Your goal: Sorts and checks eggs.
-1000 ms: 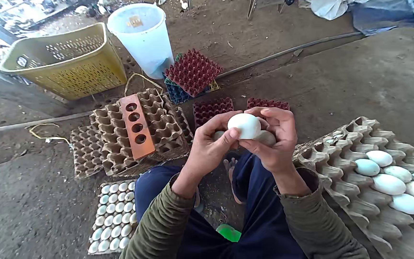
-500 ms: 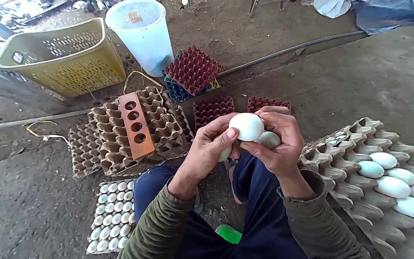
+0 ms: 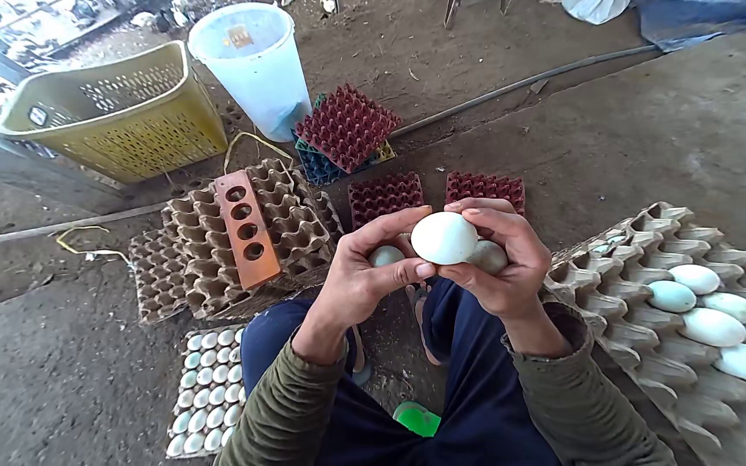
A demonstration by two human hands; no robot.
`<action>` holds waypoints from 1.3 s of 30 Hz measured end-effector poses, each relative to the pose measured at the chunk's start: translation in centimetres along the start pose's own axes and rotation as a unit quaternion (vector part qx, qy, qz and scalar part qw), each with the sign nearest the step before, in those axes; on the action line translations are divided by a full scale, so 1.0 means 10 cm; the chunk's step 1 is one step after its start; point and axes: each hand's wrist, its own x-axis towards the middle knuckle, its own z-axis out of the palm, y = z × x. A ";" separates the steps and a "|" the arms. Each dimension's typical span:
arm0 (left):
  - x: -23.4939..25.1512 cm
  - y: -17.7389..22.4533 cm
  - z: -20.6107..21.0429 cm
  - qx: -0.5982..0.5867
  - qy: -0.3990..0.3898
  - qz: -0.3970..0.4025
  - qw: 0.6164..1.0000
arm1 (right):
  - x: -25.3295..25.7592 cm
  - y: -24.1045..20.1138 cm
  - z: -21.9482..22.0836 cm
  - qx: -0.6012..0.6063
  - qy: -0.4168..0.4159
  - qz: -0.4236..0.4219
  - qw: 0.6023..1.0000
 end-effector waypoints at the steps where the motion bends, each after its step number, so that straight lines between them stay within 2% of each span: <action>1: 0.00 0.00 0.00 -0.001 0.001 0.002 1.000 | 0.00 0.00 0.00 -0.001 0.000 -0.005 1.000; 23: 0.09 -0.09 0.07 0.003 -0.025 0.096 0.995 | -0.02 0.00 -0.02 -0.053 -0.006 -0.042 0.998; 25: 0.11 -0.10 0.07 -0.010 -0.029 0.099 0.995 | -0.03 -0.01 -0.03 -0.004 -0.012 -0.012 1.000; 27: 0.12 -0.10 0.06 -0.018 -0.037 0.100 0.994 | -0.05 -0.03 -0.04 0.091 -0.009 0.059 0.994; 32: 0.21 -0.14 0.06 0.006 -0.020 0.092 0.996 | -0.04 -0.12 -0.13 0.352 0.018 0.216 0.911; 36: 0.39 -0.26 0.03 -0.002 0.025 0.068 0.997 | -0.02 -0.26 -0.19 0.434 0.046 0.263 0.860; 39: 0.54 -0.37 0.04 -0.010 0.054 0.061 0.997 | -0.02 -0.39 -0.27 0.466 0.055 0.262 0.843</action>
